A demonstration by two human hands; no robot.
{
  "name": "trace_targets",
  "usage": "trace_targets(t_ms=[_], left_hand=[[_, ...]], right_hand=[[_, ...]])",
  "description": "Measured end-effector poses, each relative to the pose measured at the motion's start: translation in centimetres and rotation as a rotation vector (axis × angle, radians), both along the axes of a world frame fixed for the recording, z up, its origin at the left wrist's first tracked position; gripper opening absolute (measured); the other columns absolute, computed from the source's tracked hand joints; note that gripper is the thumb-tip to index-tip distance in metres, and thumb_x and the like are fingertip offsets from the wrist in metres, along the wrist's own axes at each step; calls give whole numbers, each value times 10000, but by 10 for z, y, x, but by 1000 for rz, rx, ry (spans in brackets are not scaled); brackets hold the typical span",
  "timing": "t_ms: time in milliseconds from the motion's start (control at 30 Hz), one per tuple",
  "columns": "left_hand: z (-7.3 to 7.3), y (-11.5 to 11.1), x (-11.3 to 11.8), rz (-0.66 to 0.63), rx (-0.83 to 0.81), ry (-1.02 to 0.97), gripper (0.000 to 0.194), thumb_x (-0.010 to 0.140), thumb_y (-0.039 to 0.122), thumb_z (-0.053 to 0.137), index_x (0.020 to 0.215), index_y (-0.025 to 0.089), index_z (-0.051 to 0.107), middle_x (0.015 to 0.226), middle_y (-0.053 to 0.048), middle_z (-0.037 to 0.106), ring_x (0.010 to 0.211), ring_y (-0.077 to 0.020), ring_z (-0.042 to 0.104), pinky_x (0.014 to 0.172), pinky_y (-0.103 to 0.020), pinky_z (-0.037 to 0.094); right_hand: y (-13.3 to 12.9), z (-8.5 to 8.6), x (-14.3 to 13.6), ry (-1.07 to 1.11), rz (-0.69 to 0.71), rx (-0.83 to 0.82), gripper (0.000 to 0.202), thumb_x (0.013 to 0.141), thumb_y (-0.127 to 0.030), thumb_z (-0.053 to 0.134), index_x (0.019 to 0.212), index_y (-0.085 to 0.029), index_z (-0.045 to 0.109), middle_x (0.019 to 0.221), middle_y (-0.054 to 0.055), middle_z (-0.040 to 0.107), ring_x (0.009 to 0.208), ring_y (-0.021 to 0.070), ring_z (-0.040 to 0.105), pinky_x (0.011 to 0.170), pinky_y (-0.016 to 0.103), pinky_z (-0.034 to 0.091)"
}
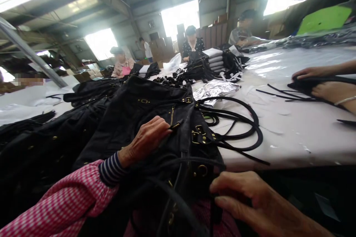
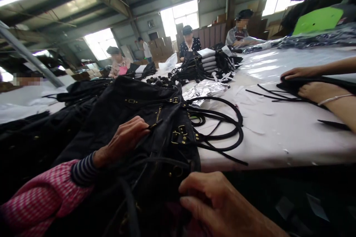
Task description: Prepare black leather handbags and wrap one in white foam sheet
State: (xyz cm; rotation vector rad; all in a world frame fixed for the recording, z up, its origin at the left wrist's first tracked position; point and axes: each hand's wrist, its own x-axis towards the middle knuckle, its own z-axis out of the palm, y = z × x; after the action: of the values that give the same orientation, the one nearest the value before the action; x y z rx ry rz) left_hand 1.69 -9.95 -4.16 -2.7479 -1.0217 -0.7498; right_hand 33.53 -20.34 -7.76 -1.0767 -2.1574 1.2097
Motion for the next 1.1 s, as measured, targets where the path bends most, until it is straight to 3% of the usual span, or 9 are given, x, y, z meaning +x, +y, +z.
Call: trace_targets(t_ms=[133, 300, 400, 633, 800, 867, 967, 1067, 1100], left_hand=[[0, 1, -13, 74, -149, -146, 234, 1017, 309, 493, 830, 181, 554, 767, -16, 530, 739, -149, 478, 700, -276, 414], [-5, 4, -26, 268, -378, -290, 266, 996, 383, 501, 833, 177, 544, 737, 28, 480, 671, -115, 422, 638, -239, 366], [-9, 5, -27, 281, -419, -351, 283, 983, 408, 507, 822, 177, 542, 727, 31, 470, 675, -118, 420, 639, -241, 361], [-11, 0, -13, 238, -254, -230, 238, 1001, 328, 499, 827, 175, 554, 774, 2, 524, 723, -135, 478, 682, -259, 387], [-8, -9, -1, 185, -77, -33, 226, 1032, 291, 475, 893, 171, 606, 829, -29, 578, 823, -167, 515, 765, -286, 434], [2, -25, 3, 208, -53, 1, 189, 1027, 296, 504, 974, 176, 640, 936, -48, 633, 914, -182, 539, 837, -307, 453], [29, -70, 9, 221, -92, -92, 203, 1018, 355, 536, 998, 193, 657, 1025, -39, 666, 974, -178, 576, 887, -302, 467], [52, -126, 18, 146, -285, -108, 386, 1058, 486, 372, 948, 214, 623, 812, 11, 646, 712, -122, 592, 643, -232, 471], [55, -142, 21, 139, -240, -89, 437, 1044, 550, 351, 947, 216, 616, 806, 4, 655, 697, -131, 599, 623, -241, 475]], right_hand=[[-2, 2, 0, 31, 67, 24, 144, 955, -344, 616, 995, -317, 751, 974, -3, 736, 901, 198, 674, 794, 287, 526], [39, 7, -7, 264, -159, 11, 209, 978, -387, 577, 986, -236, 722, 840, 6, 690, 759, 162, 636, 660, 257, 488], [51, 10, -18, 355, -171, -14, 228, 967, -411, 599, 1051, -232, 713, 838, 4, 685, 739, 157, 631, 639, 250, 484], [16, 22, -53, 287, 4, -68, 196, 959, -403, 593, 971, -241, 702, 874, 10, 677, 775, 161, 606, 659, 251, 484], [-12, 13, -70, 461, 102, -448, 403, 856, -446, 711, 1188, -240, 611, 1082, 62, 685, 749, 157, 628, 607, 252, 495], [-20, 10, -75, 518, 97, -570, 499, 825, -421, 759, 1245, -244, 556, 1018, 45, 686, 702, 134, 609, 588, 231, 471], [-24, 13, -79, 573, 85, -576, 483, 860, -384, 738, 1283, -259, 543, 936, 21, 677, 785, 159, 628, 648, 235, 487], [-19, 23, -79, 507, 167, -421, 262, 937, -328, 633, 1184, -242, 653, 934, 23, 671, 878, 194, 636, 740, 267, 512], [-17, 28, -78, 458, 203, -353, 206, 946, -309, 612, 1115, -223, 692, 920, 23, 667, 876, 195, 631, 760, 272, 510]])
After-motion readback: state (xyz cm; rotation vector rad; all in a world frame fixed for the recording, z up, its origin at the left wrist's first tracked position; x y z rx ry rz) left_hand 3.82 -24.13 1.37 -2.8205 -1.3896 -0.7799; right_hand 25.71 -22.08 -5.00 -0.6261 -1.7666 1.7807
